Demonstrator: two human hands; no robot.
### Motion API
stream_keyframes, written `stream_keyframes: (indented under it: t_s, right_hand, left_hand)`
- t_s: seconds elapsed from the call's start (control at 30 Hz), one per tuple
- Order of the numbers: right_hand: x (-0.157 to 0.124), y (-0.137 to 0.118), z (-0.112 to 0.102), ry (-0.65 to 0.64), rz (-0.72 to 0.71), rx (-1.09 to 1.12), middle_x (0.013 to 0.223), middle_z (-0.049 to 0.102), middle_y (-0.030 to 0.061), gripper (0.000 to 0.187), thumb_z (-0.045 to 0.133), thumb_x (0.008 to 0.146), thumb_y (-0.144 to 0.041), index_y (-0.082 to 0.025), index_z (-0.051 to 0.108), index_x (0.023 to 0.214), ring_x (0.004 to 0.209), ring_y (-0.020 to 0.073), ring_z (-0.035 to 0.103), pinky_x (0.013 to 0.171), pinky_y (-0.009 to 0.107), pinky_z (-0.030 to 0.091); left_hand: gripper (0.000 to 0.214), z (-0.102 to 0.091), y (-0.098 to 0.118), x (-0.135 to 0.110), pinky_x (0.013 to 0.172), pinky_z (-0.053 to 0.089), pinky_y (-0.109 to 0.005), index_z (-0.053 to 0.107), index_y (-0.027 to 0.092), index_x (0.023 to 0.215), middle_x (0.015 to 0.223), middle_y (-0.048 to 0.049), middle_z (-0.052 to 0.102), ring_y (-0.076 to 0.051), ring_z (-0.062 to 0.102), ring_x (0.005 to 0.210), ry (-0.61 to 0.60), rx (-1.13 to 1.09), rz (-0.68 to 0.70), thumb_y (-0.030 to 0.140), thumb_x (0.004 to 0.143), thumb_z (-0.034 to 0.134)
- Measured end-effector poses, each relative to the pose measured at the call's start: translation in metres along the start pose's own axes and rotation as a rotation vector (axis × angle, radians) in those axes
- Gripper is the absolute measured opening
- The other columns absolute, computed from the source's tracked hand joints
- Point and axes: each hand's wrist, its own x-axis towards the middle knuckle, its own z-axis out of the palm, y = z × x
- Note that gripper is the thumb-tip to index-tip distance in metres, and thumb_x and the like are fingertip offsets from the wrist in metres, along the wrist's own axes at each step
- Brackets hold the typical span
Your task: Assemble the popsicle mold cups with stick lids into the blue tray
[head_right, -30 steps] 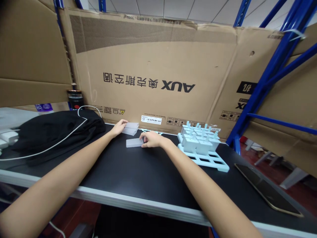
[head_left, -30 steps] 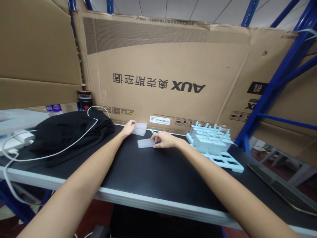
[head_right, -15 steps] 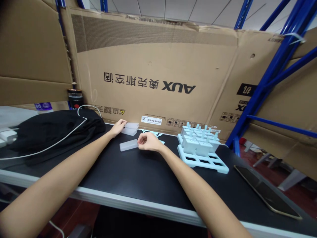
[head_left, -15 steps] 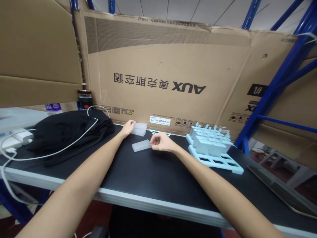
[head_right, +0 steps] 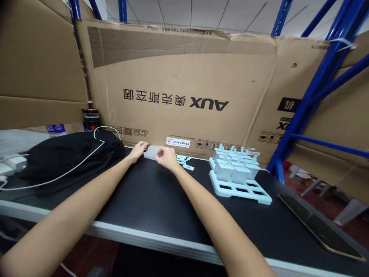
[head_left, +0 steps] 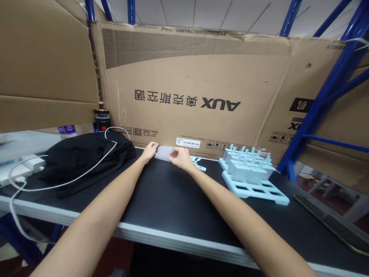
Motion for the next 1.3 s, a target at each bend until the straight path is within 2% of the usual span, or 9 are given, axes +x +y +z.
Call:
stream_keyframes:
  t_s: [0.33, 0.47, 0.57, 0.67, 0.8, 0.93, 1.0, 1.1, 1.3]
  right_hand:
    - [0.010, 0.017, 0.024, 0.024, 0.079, -0.062, 0.073, 0.068, 0.0010, 0.008, 0.064, 0.074, -0.014, -0.020, 0.059, 0.075, 0.072, 0.0150, 0.067, 0.075, 0.026, 0.052]
    - [-0.002, 0.013, 0.014, 0.073, 0.045, -0.067, 0.085, 0.066, 0.0028, 0.008, 0.061, 0.080, -0.020, -0.020, 0.055, 0.086, 0.075, 0.0147, 0.064, 0.075, 0.029, 0.052]
    - [-0.020, 0.009, -0.025, 0.157, -0.112, -0.150, 0.104, 0.059, 0.0088, 0.016, 0.057, 0.081, -0.022, -0.019, 0.057, 0.097, 0.087, 0.0173, 0.061, 0.079, 0.032, 0.052]
    - [-0.047, 0.007, -0.089, 0.272, -0.218, -0.261, 0.107, 0.054, 0.0108, 0.023, 0.055, 0.083, -0.022, -0.018, 0.059, 0.105, 0.094, 0.0198, 0.059, 0.083, 0.035, 0.051]
    - [-0.101, 0.013, -0.180, 0.455, -0.197, -0.443, 0.097, 0.056, 0.0082, 0.018, 0.053, 0.085, -0.026, -0.020, 0.062, 0.099, 0.087, 0.0200, 0.058, 0.079, 0.035, 0.050]
    - [-0.158, 0.049, -0.239, 0.680, 0.001, -0.618, 0.097, 0.054, 0.0090, 0.032, 0.060, 0.078, -0.038, -0.018, 0.057, 0.103, 0.083, 0.0215, 0.056, 0.077, 0.038, 0.050]
    - [-0.179, 0.073, -0.254, 0.664, 0.193, -0.603, 0.093, 0.055, 0.0083, 0.045, 0.063, 0.073, -0.047, -0.017, 0.052, 0.105, 0.075, 0.0208, 0.056, 0.073, 0.038, 0.050]
    - [-0.197, 0.097, -0.260, 0.473, 0.470, -0.540, 0.085, 0.059, 0.0066, 0.053, 0.063, 0.066, -0.057, -0.018, 0.050, 0.101, 0.066, 0.0204, 0.058, 0.066, 0.036, 0.050]
    - [-0.188, 0.086, -0.253, 0.094, 0.684, -0.710, 0.077, 0.068, 0.0096, 0.053, 0.058, 0.066, -0.074, -0.021, 0.054, 0.076, 0.075, 0.0276, 0.066, 0.068, 0.035, 0.048]
  left_hand:
    - [0.022, 0.000, 0.000, -0.003, 0.094, 0.047, -0.036, 0.066, 0.019, 0.091, 0.104, -0.0064, 0.070, -0.023, 0.064, 0.101, -0.011, 0.000, 0.085, 0.022, 0.070, 0.065]
    - [0.022, 0.000, -0.001, -0.003, 0.097, 0.045, -0.038, 0.066, 0.019, 0.092, 0.104, -0.0069, 0.070, -0.024, 0.064, 0.102, -0.008, -0.010, 0.086, 0.021, 0.070, 0.066]
    - [0.022, 0.001, -0.002, -0.001, 0.098, 0.044, -0.038, 0.066, 0.019, 0.092, 0.104, -0.0073, 0.070, -0.024, 0.063, 0.105, -0.002, -0.038, 0.067, 0.023, 0.070, 0.067]
    - [0.023, 0.001, -0.002, 0.001, 0.094, 0.047, -0.037, 0.066, 0.019, 0.092, 0.104, -0.0079, 0.069, -0.024, 0.062, 0.104, 0.014, -0.088, 0.024, 0.026, 0.070, 0.068]
    - [0.028, 0.000, 0.001, 0.001, 0.077, 0.052, -0.034, 0.065, 0.020, 0.093, 0.103, -0.0089, 0.067, -0.024, 0.063, 0.098, 0.026, -0.188, -0.051, 0.030, 0.068, 0.070]
    - [0.030, -0.004, 0.007, -0.001, 0.071, 0.051, -0.030, 0.065, 0.019, 0.091, 0.099, -0.0087, 0.066, -0.024, 0.064, 0.097, 0.042, -0.291, -0.100, 0.032, 0.065, 0.071]
    - [0.030, -0.006, 0.009, -0.001, 0.070, 0.051, -0.030, 0.066, 0.019, 0.089, 0.098, -0.0088, 0.066, -0.024, 0.064, 0.097, 0.054, -0.330, -0.116, 0.033, 0.063, 0.072]
    - [0.030, -0.009, 0.011, -0.003, 0.071, 0.051, -0.031, 0.066, 0.020, 0.088, 0.100, -0.0088, 0.066, -0.024, 0.064, 0.098, 0.067, -0.376, -0.125, 0.034, 0.062, 0.073]
    - [0.032, -0.012, 0.011, -0.005, 0.071, 0.051, -0.029, 0.066, 0.020, 0.090, 0.105, -0.0083, 0.066, -0.022, 0.064, 0.097, 0.065, -0.413, -0.134, 0.035, 0.062, 0.072]
